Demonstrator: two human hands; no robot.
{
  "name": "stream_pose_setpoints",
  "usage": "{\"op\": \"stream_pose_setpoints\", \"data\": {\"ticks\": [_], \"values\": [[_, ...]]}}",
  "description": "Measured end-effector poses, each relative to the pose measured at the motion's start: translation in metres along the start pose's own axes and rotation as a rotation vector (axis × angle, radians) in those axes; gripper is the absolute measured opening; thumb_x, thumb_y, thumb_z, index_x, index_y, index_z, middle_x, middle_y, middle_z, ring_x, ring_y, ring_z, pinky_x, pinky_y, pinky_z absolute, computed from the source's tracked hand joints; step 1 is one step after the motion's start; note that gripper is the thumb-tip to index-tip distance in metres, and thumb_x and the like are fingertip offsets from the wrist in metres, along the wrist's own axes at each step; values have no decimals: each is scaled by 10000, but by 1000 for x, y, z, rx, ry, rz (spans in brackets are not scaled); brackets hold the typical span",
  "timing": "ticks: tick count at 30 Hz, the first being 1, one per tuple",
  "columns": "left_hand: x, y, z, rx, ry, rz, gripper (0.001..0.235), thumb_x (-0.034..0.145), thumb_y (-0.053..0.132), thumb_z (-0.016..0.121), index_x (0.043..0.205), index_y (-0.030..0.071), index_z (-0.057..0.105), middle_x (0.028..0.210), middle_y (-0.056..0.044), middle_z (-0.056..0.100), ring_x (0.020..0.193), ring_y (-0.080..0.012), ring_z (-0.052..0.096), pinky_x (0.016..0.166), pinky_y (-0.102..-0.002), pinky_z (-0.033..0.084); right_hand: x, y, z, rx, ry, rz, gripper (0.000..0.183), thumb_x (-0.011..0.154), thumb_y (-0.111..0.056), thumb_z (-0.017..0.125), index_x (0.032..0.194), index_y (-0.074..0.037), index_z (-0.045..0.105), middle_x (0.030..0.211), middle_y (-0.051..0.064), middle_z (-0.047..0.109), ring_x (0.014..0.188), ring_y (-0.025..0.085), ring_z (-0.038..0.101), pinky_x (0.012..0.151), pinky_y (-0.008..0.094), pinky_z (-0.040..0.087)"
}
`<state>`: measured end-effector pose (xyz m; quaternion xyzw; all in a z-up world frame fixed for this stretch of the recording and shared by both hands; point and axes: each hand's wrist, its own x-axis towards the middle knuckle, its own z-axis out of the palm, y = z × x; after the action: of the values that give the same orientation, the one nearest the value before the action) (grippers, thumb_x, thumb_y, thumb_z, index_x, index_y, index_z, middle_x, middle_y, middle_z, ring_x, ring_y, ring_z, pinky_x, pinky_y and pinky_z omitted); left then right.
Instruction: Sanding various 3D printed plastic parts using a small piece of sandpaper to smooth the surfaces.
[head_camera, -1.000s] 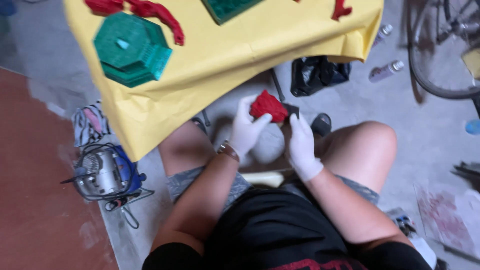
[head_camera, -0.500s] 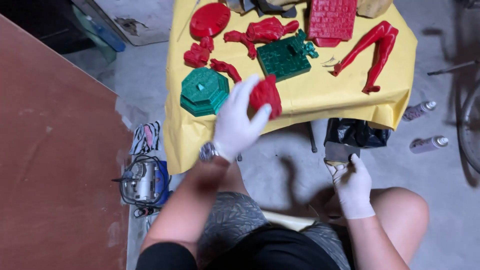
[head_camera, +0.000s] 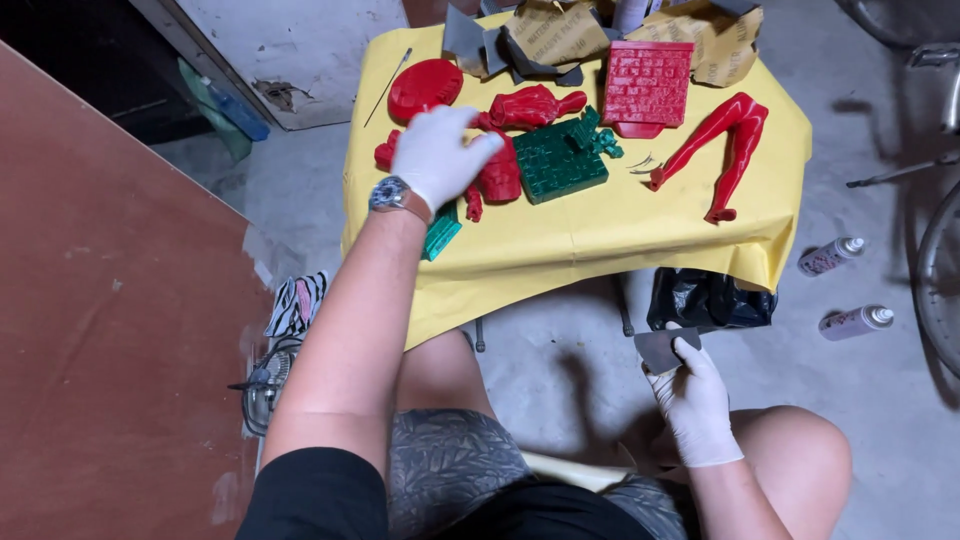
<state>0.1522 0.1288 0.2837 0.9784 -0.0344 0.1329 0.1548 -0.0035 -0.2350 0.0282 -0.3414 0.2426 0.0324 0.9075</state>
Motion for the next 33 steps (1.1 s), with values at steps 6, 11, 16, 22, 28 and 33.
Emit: {"op": "stream_pose_setpoints", "data": {"ticks": [6,11,16,22,28,33], "values": [[32,-128,0,98,-154,-425,677,872,723,611,1368,261,604,1366,-65,620,1315,-276,552,1094,-447,429,8,-2,0,79,59,-27,189,957,-38,599,1127,-8,678,1030,131,709,899,288,744,902,542,611],[-2,-93,-33,-9,-264,-463,652,825,622,697,1245,125,676,1324,-139,661,1319,-322,566,1109,-451,425,17,6,-1,7,78,-8,223,978,-107,588,1183,-48,655,1165,115,686,991,293,721,907,567,582],[-10,-104,-22,-110,-150,-433,519,798,546,800,1123,159,684,1172,-127,711,1230,-324,626,1044,-443,473,16,16,2,13,81,-26,161,949,-67,626,1101,-56,680,1101,155,690,954,339,733,816,587,596],[-79,-20,-61,-341,271,-59,511,802,230,897,1240,150,647,1115,-146,691,1085,-349,677,918,-429,549,8,11,14,-152,82,-82,233,1010,-128,575,1219,-86,668,1276,113,671,1091,286,682,902,547,539],[-172,58,20,-734,-254,-5,699,688,170,881,1313,97,578,1216,-186,693,1181,-384,654,1015,-501,508,-17,18,44,-197,82,-66,218,944,-139,701,1161,-127,718,1088,51,724,874,181,700,748,367,629],[-202,61,143,-1099,-543,-354,727,769,132,865,1383,-24,509,1197,-174,673,1119,-227,658,987,-367,538,-24,38,46,-176,30,-130,235,975,-122,689,1195,-39,704,1057,125,695,914,216,680,787,442,629]]}}
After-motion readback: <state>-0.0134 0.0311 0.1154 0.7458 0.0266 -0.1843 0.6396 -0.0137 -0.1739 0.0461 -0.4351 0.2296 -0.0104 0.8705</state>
